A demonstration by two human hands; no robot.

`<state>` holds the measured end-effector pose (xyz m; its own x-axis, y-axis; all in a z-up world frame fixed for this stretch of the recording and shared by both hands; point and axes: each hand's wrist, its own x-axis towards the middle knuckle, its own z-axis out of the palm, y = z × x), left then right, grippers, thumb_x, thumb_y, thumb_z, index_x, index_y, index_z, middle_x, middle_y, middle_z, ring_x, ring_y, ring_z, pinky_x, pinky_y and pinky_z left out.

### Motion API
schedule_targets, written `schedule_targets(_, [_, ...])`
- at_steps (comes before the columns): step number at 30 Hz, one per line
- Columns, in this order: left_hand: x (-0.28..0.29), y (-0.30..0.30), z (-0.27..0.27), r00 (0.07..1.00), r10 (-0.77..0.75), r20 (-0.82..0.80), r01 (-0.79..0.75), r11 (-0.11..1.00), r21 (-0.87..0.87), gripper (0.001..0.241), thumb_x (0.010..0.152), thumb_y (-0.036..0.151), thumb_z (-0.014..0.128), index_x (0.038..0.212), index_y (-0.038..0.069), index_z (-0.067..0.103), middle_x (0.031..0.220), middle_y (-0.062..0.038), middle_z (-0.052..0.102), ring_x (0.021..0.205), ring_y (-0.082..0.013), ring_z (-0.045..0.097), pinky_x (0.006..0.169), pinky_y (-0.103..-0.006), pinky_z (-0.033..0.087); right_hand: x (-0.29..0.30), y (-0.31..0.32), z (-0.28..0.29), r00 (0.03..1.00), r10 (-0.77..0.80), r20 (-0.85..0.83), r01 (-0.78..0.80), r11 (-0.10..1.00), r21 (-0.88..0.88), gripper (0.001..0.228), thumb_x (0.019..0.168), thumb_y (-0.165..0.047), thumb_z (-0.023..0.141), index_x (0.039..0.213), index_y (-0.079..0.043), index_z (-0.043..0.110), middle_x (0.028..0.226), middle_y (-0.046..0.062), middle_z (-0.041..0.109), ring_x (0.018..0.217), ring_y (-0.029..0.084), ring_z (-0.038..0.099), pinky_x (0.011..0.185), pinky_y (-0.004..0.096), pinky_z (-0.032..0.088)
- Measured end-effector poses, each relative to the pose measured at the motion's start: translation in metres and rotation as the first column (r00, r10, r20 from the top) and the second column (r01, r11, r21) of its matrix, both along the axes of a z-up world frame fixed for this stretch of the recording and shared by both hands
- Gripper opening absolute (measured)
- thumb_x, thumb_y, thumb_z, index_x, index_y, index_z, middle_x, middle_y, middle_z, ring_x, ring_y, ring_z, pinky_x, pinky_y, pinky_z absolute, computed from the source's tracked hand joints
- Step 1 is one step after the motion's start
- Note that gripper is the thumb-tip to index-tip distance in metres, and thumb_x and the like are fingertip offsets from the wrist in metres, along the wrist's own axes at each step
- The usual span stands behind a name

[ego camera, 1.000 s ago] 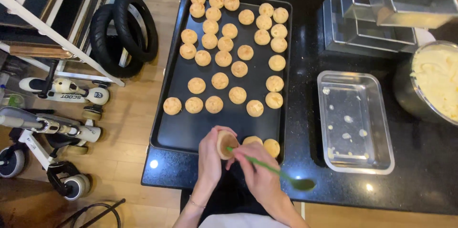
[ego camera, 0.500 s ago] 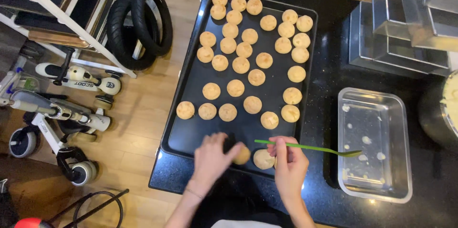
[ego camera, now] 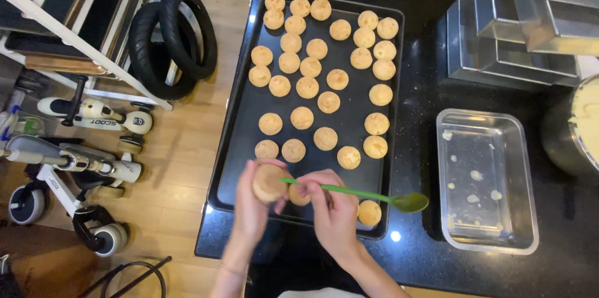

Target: Preparing pastry shells by inspecting/cleaning them with a tool and arranging them on a baking tray.

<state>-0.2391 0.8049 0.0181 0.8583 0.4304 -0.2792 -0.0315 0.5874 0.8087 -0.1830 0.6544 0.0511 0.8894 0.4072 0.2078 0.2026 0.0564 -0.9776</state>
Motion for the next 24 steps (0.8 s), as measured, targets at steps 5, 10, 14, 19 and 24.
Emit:
schedule_targets(5, [0.003,-0.028,0.035,0.998,-0.028,-0.064,0.043,0.970,0.241,0.054,0.108,0.039,0.029,0.099,0.001,0.065,0.074,-0.010,0.067,0.054,-0.0130,0.060,0.039,-0.0238,0.040,0.003,-0.011,0.018,0.951,0.069,0.303,-0.010,0.982,-0.190,0.007,0.099,-0.002,0.062,0.103,0.002,0.068,0.092,0.010,0.072,0.083,0.018,0.071,0.074,0.028,0.057])
schedule_targets(10, [0.003,-0.036,0.021,0.983,-0.094,-0.156,0.145,0.923,0.357,0.050,0.107,0.034,0.033,0.093,0.001,0.068,0.066,-0.010,0.063,0.048,-0.0128,0.054,0.040,-0.0247,0.038,0.003,-0.025,-0.006,0.981,0.099,0.169,-0.048,0.959,-0.280,0.010,0.096,-0.004,0.065,0.099,0.003,0.071,0.088,0.010,0.071,0.075,0.015,0.070,0.067,0.026,0.056])
schedule_targets(14, [0.002,-0.021,-0.017,0.955,0.055,-0.292,0.184,0.662,0.727,0.044,0.104,0.038,0.043,0.098,0.002,0.068,0.079,-0.011,0.069,0.065,-0.0212,0.066,0.056,-0.0345,0.050,0.011,-0.040,-0.024,0.978,-0.149,-0.146,0.145,0.989,-0.043,0.021,0.105,-0.009,0.054,0.102,0.003,0.071,0.089,0.009,0.069,0.075,0.012,0.065,0.069,0.025,0.054])
schedule_targets(19, [0.019,0.009,-0.048,0.796,0.317,-0.515,0.489,0.163,0.857,0.039,0.095,0.044,0.065,0.100,0.006,0.065,0.095,-0.013,0.070,0.089,-0.0345,0.068,0.069,-0.0470,0.056,0.030,-0.043,-0.026,0.946,-0.263,-0.188,0.243,0.962,-0.123,0.021,0.105,-0.011,0.055,0.103,0.003,0.070,0.085,0.008,0.070,0.074,0.011,0.064,0.069,0.024,0.053])
schedule_targets(24, [0.045,0.037,-0.071,0.961,0.275,-0.022,0.074,-0.177,0.982,0.060,0.069,0.025,0.077,0.120,-0.001,0.059,0.108,-0.017,0.068,0.096,-0.0378,0.064,0.074,-0.0467,0.056,0.038,-0.025,-0.033,0.961,-0.194,-0.197,0.180,0.980,-0.086,0.022,0.105,-0.011,0.054,0.103,0.004,0.070,0.084,0.008,0.070,0.074,0.012,0.065,0.069,0.025,0.054])
